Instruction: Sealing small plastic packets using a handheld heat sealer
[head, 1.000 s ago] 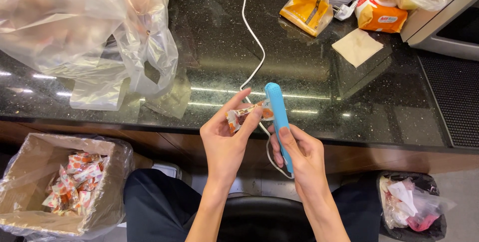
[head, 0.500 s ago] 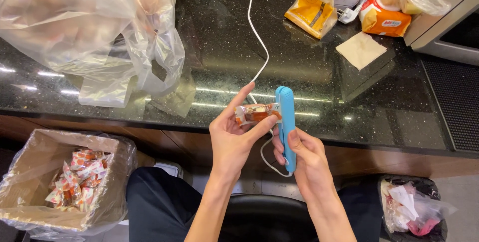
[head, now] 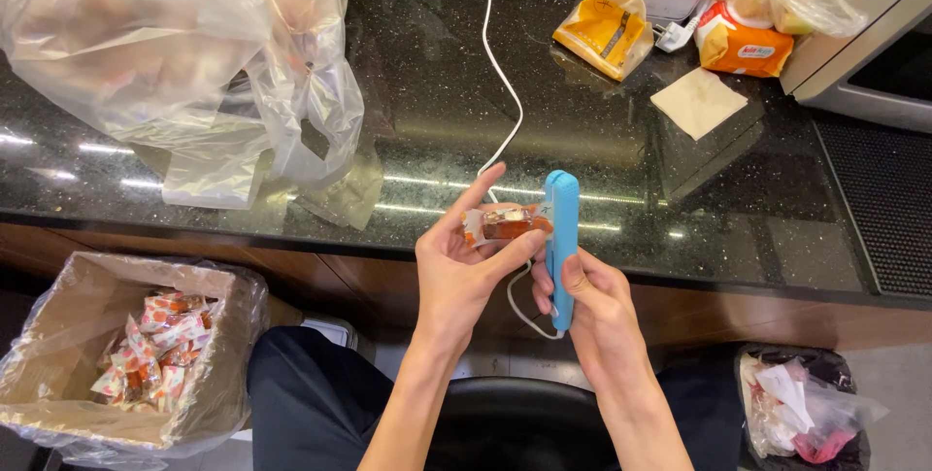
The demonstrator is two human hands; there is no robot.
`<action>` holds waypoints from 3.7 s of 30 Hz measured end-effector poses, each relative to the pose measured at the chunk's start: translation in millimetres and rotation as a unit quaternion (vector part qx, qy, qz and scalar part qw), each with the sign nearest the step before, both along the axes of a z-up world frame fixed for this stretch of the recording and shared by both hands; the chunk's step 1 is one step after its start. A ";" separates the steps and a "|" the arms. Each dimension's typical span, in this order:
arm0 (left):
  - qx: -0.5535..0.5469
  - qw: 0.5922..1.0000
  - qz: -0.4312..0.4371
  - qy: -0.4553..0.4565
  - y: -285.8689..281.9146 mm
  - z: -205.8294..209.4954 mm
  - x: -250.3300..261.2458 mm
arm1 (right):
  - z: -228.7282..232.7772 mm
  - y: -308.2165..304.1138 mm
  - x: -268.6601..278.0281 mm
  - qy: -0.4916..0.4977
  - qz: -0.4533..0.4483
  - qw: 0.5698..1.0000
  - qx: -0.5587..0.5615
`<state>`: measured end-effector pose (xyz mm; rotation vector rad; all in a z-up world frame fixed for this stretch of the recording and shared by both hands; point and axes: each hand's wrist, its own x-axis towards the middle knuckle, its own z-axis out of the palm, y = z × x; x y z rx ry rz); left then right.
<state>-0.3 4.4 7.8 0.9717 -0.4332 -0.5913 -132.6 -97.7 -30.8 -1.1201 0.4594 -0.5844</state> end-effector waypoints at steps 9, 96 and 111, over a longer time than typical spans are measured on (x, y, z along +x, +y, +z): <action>-0.021 0.998 -0.041 0.038 -1.1 -3.4 1.2 | -11.4 -5.0 -2.2 -0.073 0.014 0.995 0.065; -0.007 0.997 0.072 0.024 -9.0 -23.0 -1.5 | -1.4 4.0 2.8 0.059 -0.071 0.996 0.001; 0.010 0.996 0.081 0.024 -8.4 -22.3 -1.3 | -5.1 2.4 2.7 0.082 -0.065 0.994 0.005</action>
